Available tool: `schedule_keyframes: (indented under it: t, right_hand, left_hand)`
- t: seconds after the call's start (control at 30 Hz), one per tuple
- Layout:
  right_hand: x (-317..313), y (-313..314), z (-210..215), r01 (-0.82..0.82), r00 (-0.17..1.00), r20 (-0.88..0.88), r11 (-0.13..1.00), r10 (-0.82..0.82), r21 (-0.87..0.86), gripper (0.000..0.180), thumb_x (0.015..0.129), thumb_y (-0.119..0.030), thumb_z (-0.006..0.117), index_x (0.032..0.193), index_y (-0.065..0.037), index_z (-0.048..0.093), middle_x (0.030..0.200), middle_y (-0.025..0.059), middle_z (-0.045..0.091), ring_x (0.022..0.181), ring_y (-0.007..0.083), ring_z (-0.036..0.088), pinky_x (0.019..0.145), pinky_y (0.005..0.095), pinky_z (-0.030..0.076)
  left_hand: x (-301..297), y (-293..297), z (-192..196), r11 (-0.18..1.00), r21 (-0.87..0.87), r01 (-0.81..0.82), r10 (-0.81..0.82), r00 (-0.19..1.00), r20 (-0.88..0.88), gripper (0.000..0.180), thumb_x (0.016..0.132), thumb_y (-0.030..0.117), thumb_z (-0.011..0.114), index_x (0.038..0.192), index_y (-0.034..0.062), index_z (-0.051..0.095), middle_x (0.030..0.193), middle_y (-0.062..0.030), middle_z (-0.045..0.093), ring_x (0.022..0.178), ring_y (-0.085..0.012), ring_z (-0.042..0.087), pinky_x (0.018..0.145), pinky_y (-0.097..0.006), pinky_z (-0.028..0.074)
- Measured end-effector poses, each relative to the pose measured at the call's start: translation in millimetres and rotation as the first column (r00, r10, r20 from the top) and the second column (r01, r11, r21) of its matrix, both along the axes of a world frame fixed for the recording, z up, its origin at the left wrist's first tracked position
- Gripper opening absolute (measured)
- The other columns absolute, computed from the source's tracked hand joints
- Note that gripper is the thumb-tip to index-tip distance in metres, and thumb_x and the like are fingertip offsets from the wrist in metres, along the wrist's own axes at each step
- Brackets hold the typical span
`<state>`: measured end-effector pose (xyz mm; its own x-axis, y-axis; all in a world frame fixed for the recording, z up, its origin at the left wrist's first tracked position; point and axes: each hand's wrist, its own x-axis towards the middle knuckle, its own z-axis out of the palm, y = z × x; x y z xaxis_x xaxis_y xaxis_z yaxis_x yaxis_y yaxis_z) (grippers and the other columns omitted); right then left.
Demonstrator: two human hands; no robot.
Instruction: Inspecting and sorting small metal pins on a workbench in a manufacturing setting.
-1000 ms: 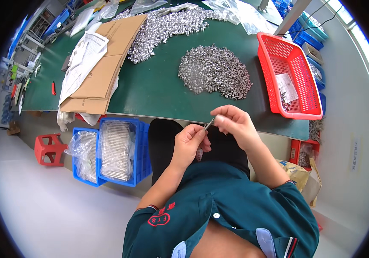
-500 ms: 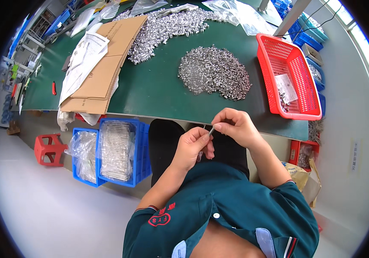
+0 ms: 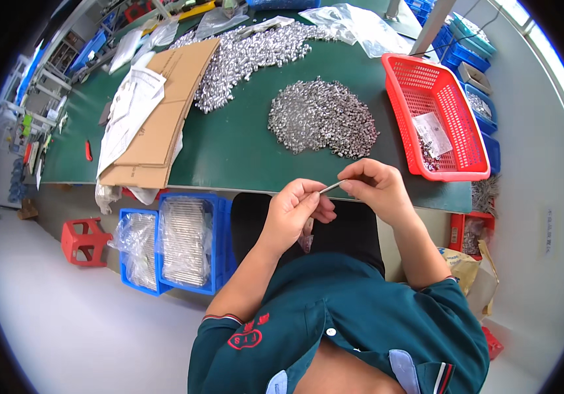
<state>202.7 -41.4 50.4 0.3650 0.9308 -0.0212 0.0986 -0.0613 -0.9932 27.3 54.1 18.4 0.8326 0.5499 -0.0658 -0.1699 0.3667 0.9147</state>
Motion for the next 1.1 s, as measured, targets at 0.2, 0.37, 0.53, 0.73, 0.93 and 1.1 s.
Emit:
schedule_keyframes:
  t: [0.2,0.37,0.53,0.73,0.93,1.1]
  right_hand:
    - [37,-14,31,0.098,0.971,0.200,0.983,-0.129,0.157,0.013,0.079,0.003,0.068,0.091,0.000,0.064,0.078,0.0003,0.062,0.070,0.0052,0.058,0.063,0.0188,0.047]
    - [77,-34,43,0.199,0.919,0.293,0.951,-0.265,0.235,0.014,0.077,0.004,0.069,0.090,0.000,0.065,0.077,0.0022,0.063,0.069,0.0073,0.058,0.063,0.0207,0.048]
    - [119,-50,41,0.223,0.868,0.373,0.928,-0.328,0.298,0.017,0.077,0.004,0.069,0.093,0.001,0.064,0.082,0.0050,0.064,0.074,0.0103,0.059,0.068,0.0242,0.049]
    - [151,-67,24,0.322,0.748,0.512,0.906,-0.421,0.275,0.021,0.077,-0.005,0.072,0.098,-0.005,0.066,0.093,0.0076,0.065,0.083,0.0184,0.064,0.072,0.0294,0.052]
    - [151,-64,19,0.311,0.706,0.513,0.865,-0.487,0.393,0.021,0.074,-0.009,0.072,0.094,-0.005,0.068,0.092,0.0109,0.065,0.089,0.0263,0.062,0.079,0.0360,0.050]
    - [154,-58,21,0.290,0.642,0.563,0.845,-0.520,0.450,0.017,0.074,-0.009,0.071,0.089,-0.004,0.066,0.090,0.0115,0.065,0.088,0.0278,0.062,0.077,0.0370,0.050]
  left_hand:
    - [50,15,55,0.918,0.391,0.070,-0.041,0.996,-0.083,0.018,0.095,0.005,0.046,0.109,-0.0034,0.054,0.083,-0.0089,0.063,0.074,-0.0134,0.063,0.070,-0.026,0.053]
    - [111,15,93,0.811,0.561,0.167,-0.146,0.986,-0.083,0.012,0.090,0.003,0.048,0.100,-0.0032,0.052,0.076,-0.0088,0.063,0.068,-0.0111,0.061,0.065,-0.026,0.051]
    - [174,8,118,0.700,0.647,0.302,-0.217,0.953,-0.210,0.009,0.086,0.001,0.047,0.095,-0.0008,0.051,0.070,-0.0053,0.060,0.060,-0.0083,0.057,0.055,-0.022,0.047]
    - [229,4,109,0.526,0.763,0.375,-0.236,0.926,-0.293,0.009,0.080,0.000,0.049,0.088,-0.0010,0.052,0.065,-0.0045,0.059,0.054,-0.0076,0.055,0.049,-0.022,0.044]
    - [252,1,98,0.404,0.827,0.392,-0.191,0.920,-0.342,0.017,0.076,0.003,0.052,0.091,-0.0015,0.054,0.069,-0.0125,0.060,0.066,-0.0177,0.061,0.065,-0.032,0.050]
    - [250,2,103,0.552,0.718,0.424,-0.238,0.905,-0.351,0.017,0.075,0.002,0.051,0.092,-0.0010,0.052,0.064,-0.0088,0.058,0.059,-0.0144,0.058,0.056,-0.029,0.047]
